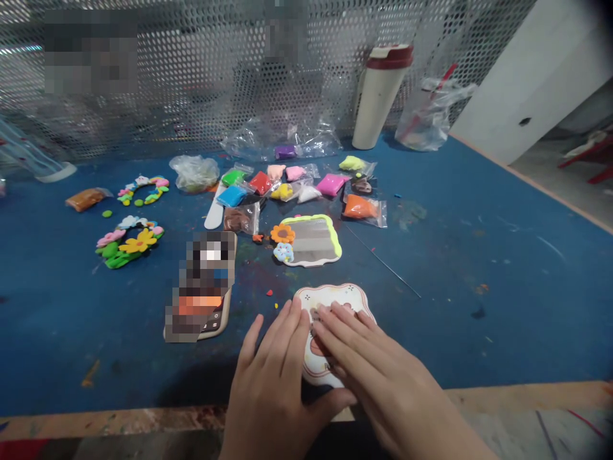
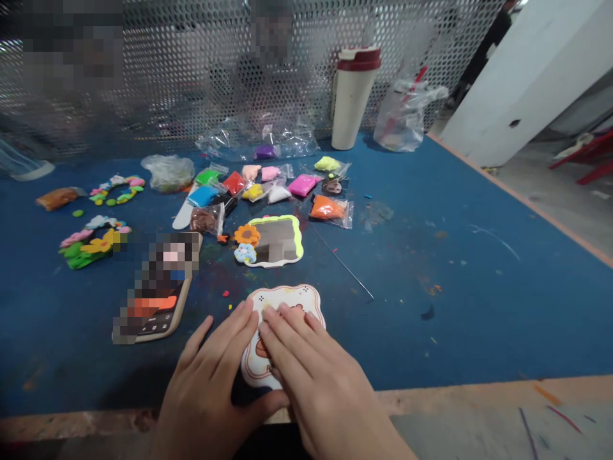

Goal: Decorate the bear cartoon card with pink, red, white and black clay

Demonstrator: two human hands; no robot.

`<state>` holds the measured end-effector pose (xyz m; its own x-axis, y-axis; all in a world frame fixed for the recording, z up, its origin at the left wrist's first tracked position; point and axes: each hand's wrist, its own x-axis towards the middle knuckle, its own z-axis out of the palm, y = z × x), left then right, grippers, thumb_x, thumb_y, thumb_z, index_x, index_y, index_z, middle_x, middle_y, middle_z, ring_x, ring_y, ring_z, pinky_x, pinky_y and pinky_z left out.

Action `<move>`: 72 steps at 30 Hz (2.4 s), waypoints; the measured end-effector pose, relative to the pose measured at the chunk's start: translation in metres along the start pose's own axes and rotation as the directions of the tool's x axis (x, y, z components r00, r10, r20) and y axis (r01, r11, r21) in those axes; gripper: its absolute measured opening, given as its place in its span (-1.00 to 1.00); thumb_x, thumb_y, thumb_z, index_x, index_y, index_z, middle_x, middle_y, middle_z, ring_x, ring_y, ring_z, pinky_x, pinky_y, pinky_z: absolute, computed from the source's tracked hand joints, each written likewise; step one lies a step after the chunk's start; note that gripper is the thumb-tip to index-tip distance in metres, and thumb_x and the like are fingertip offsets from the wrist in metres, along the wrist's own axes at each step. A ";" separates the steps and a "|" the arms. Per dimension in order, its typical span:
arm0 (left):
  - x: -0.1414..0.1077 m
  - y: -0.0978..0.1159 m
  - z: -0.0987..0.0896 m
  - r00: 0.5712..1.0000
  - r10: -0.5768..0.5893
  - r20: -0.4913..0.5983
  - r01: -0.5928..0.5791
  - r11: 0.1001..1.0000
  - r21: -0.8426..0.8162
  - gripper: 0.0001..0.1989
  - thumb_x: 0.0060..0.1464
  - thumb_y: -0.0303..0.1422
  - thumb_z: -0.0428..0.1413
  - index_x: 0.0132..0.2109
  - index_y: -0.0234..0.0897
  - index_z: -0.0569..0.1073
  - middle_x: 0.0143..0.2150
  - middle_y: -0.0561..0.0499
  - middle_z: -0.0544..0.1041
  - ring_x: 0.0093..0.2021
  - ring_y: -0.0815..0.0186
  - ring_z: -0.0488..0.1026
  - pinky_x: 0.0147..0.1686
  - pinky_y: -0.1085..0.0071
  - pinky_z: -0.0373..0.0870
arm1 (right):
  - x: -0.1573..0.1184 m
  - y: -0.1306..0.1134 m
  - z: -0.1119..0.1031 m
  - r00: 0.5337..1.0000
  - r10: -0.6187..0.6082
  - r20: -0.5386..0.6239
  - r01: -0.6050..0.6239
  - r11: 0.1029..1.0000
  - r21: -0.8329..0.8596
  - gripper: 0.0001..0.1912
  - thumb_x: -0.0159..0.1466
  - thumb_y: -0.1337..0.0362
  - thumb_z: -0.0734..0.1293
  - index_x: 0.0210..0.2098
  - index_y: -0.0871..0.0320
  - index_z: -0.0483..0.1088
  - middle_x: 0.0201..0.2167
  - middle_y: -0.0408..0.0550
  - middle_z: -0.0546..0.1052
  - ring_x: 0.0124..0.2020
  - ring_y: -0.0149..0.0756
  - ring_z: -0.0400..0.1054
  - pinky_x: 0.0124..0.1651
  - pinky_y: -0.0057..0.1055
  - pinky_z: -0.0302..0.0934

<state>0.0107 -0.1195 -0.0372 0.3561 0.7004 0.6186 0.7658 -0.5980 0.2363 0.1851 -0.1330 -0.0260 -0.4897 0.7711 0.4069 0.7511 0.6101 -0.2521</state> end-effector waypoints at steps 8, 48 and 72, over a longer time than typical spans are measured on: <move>0.002 -0.004 -0.004 0.997 0.077 0.032 -0.079 0.995 0.064 -0.35 0.05 0.01 0.15 0.04 -0.53 0.38 0.02 -0.31 0.54 0.04 0.04 0.49 0.04 0.20 0.37 | 0.010 0.016 -0.010 0.992 0.110 0.057 -0.100 0.982 -0.163 -0.56 0.36 0.37 0.11 0.22 0.21 0.24 0.24 0.02 0.28 0.25 -0.09 0.18 0.16 0.15 0.19; 0.002 0.000 -0.001 1.000 -0.006 -0.013 0.006 0.999 -0.039 -0.53 0.15 -0.12 0.09 0.01 -0.45 0.44 0.03 -0.21 0.55 0.06 0.15 0.48 0.27 0.23 0.04 | 0.032 -0.005 -0.003 0.980 0.144 0.134 -0.116 0.974 -0.195 -0.52 0.36 0.37 0.07 0.25 0.27 0.16 0.30 -0.02 0.11 0.28 -0.08 0.13 0.15 0.23 0.15; 0.007 -0.002 -0.006 0.998 0.033 0.049 -0.033 0.999 -0.009 -0.36 0.03 0.05 0.14 -0.02 -0.49 0.48 0.03 -0.24 0.54 0.02 0.15 0.51 0.27 0.27 0.02 | 0.008 0.012 -0.013 0.918 0.389 0.074 -0.396 0.895 0.204 -0.53 0.36 0.25 0.19 0.25 0.09 0.16 0.23 -0.07 0.32 0.29 -0.16 0.12 0.24 0.16 0.05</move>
<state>0.0083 -0.1159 -0.0286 0.4071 0.6983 0.5887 0.7490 -0.6241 0.2224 0.1957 -0.1221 -0.0147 -0.1903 0.9589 0.2103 0.7760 0.2782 -0.5661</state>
